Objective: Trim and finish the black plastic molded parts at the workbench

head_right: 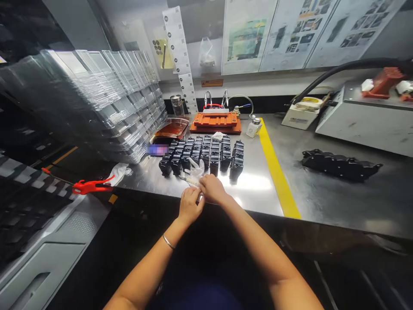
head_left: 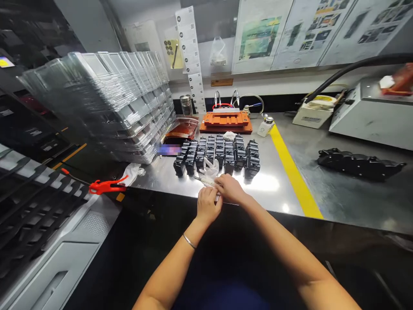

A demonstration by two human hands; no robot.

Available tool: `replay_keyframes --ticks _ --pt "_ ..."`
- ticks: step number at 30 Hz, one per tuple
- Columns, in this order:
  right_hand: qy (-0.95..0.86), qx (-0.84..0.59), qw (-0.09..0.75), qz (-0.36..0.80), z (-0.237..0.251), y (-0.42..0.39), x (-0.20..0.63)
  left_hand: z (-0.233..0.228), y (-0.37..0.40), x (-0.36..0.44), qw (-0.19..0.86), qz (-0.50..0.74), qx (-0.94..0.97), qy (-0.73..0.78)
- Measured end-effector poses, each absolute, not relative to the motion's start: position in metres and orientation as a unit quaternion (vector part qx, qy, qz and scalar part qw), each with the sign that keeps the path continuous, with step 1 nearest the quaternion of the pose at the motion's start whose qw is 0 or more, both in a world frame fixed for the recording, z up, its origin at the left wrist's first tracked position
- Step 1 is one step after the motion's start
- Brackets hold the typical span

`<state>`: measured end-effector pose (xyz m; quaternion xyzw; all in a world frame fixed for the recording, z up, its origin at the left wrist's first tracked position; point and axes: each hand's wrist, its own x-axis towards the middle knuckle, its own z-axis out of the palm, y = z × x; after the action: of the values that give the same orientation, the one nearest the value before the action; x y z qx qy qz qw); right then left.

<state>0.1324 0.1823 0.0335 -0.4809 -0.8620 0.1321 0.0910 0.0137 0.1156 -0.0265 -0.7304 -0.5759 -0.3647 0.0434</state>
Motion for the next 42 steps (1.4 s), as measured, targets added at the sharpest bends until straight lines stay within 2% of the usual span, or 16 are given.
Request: replay_keyframes --ticks 5,10,14,17,21,24,27,30,33,35,38,42 --pt "-0.872 -0.463 0.084 0.13 0.034 0.175 0.14 -0.027 0.115 0.012 0.042 -0.374 -0.726 -0.575" --pt "-0.85 -0.497 0.117 0.131 0.029 0.164 0.151 -0.029 0.111 0.013 0.045 -0.406 -0.716 -0.565" --pt "-0.798 -0.539 0.218 0.157 0.015 0.15 0.188 -0.032 0.108 0.01 0.031 -0.428 -0.709 -0.56" --pt "-0.764 -0.564 0.284 0.135 -0.002 0.146 0.226 -0.031 0.107 0.005 -0.007 -0.439 -0.709 -0.552" --pt "-0.779 -0.566 0.266 0.042 -0.011 0.146 0.251 -0.018 0.093 -0.004 -0.112 -0.499 -0.663 -0.548" --pt "-0.793 -0.528 0.305 -0.01 0.003 0.137 0.237 -0.006 0.074 -0.01 -0.137 -0.535 -0.625 -0.551" --pt "-0.822 -0.432 0.371 0.012 0.025 0.117 0.205 0.0 0.058 -0.01 -0.135 -0.517 -0.648 -0.542" --pt "-0.877 -0.348 0.324 0.069 0.033 0.105 0.173 -0.001 0.054 -0.01 -0.137 -0.491 -0.666 -0.545" --pt "-0.897 -0.358 0.245 0.089 0.022 0.106 0.157 -0.007 0.057 -0.011 -0.131 -0.484 -0.658 -0.562" --pt "-0.89 -0.376 0.243 0.082 0.012 0.111 0.154 -0.01 0.059 -0.012 -0.132 -0.494 -0.649 -0.563" --pt "-0.869 -0.393 0.297 0.051 0.013 0.116 0.148 -0.01 0.058 -0.012 -0.133 -0.537 -0.632 -0.542" --pt "-0.843 -0.376 0.38 0.058 0.041 0.113 0.12 0.001 0.045 -0.008 -0.116 -0.64 -0.559 -0.515"
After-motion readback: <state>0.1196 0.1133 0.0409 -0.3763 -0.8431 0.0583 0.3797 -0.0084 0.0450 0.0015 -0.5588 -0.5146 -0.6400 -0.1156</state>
